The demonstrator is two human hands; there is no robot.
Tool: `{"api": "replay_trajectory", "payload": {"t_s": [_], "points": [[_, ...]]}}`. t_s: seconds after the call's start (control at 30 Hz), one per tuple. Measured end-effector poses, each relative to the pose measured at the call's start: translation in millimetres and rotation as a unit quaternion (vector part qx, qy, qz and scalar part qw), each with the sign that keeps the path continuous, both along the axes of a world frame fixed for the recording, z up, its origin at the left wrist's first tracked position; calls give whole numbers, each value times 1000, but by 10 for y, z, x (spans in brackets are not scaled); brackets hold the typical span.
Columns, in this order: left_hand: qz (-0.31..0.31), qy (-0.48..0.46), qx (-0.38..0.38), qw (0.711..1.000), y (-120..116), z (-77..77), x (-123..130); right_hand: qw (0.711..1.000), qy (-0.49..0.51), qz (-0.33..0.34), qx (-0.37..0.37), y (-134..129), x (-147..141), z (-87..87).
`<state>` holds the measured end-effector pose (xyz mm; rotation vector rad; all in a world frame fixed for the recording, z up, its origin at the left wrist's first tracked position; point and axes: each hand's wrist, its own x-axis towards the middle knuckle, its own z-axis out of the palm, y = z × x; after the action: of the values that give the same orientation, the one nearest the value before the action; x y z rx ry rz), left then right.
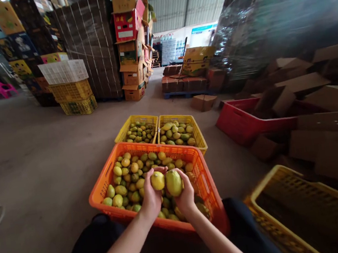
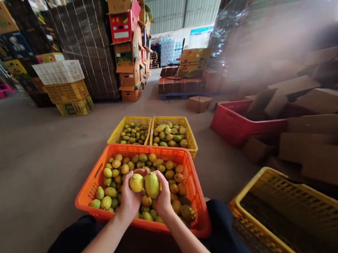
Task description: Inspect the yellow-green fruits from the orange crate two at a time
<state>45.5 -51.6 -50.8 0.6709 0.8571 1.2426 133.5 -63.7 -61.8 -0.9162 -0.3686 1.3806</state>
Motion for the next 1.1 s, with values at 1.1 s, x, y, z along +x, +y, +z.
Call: {"api": "replay_trajectory", "payload": {"t_s": [1.1], "points": [[-10, -139, -40, 989, 32, 267, -58, 915, -301, -66, 262, -22, 67, 33]]}}
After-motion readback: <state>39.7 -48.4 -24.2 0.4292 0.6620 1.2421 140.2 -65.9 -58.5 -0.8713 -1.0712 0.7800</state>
